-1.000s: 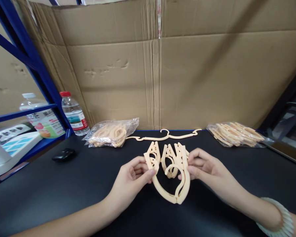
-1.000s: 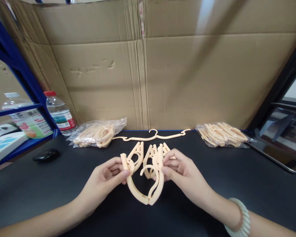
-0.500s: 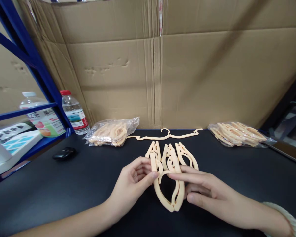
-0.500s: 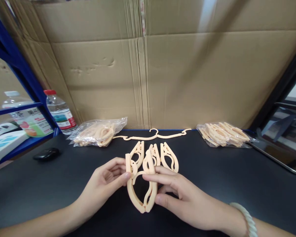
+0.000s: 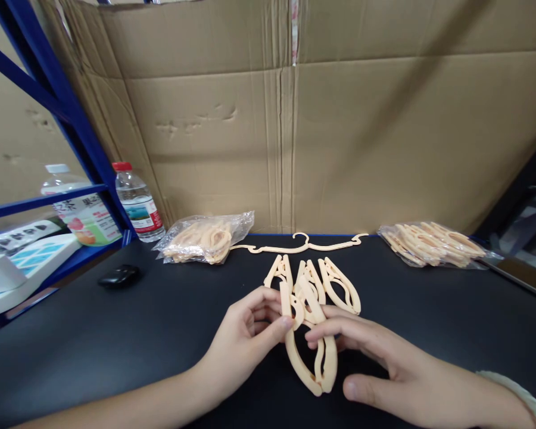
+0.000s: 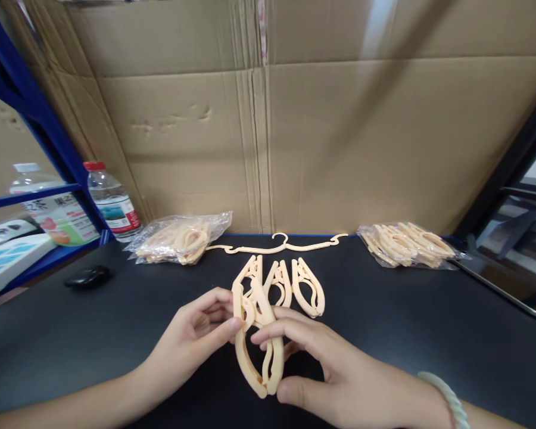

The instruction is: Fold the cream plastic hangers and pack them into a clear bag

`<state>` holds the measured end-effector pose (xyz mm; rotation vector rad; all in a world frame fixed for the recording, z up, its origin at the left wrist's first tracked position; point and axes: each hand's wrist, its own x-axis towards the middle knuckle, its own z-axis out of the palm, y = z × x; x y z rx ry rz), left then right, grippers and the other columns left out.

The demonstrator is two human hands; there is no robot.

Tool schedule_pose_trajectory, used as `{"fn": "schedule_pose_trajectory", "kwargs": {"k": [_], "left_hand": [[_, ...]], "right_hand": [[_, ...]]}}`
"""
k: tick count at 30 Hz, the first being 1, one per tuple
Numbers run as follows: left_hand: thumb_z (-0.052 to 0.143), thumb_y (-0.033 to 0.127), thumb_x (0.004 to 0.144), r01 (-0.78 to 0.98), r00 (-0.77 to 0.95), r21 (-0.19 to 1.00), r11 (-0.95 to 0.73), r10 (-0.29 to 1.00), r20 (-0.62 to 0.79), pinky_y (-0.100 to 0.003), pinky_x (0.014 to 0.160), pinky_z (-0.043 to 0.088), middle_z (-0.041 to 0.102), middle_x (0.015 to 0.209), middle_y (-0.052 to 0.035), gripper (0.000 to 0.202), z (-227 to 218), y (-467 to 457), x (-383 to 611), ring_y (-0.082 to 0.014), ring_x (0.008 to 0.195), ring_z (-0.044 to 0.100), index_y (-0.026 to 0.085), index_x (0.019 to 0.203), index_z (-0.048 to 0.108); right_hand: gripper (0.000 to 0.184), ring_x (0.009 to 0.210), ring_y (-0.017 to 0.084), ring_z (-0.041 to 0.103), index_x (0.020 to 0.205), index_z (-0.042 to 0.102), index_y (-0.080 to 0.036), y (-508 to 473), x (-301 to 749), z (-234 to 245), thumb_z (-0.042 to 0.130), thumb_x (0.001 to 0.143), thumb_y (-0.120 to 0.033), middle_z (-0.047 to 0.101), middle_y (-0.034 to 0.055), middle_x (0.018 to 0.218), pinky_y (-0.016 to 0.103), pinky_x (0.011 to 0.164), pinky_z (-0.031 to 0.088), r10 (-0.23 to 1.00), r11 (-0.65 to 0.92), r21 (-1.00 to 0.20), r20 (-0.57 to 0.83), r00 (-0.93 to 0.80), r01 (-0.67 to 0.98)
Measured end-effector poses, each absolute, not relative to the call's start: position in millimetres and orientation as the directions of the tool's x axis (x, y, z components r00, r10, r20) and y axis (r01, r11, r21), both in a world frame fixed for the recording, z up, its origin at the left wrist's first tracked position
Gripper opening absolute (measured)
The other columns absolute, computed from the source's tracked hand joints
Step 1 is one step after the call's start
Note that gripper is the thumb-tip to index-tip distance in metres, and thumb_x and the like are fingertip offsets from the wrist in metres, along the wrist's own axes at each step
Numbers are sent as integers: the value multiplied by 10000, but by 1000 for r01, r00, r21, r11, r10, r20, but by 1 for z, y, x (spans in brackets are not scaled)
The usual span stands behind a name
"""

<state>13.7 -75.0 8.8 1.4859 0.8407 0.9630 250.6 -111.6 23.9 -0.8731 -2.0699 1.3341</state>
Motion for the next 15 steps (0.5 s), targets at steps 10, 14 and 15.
{"fn": "schedule_pose_trajectory", "kwargs": {"k": [10,14,15], "left_hand": [[697,329,797,-4,384,995,-98,919,92,-253,664,494,645,828,-39,219,6,-73,14,-156,764,601,154,871,588],[702,335,787,38,397,996,-86,916,64,-270,659,511,646,785,-38,225,7,-76,16,-160,727,602,154,871,599],[706,332,781,32,399,996,-83,915,64,-271,656,517,647,791,-41,230,7,-76,17,-161,728,603,153,880,601]], "right_hand": [[282,1153,192,540,1187,556,-325,-111,249,26,559,912,-262,567,24,1240,348,1025,434,739,367,-898,123,-663,242],[409,1259,239,482,1291,542,-366,-112,249,30,589,894,-282,525,25,1361,386,1052,410,730,390,-868,87,-678,308],[439,1302,252,440,1318,527,-380,-112,250,30,590,893,-288,491,21,1405,405,1070,388,733,396,-862,89,-675,316]]}}
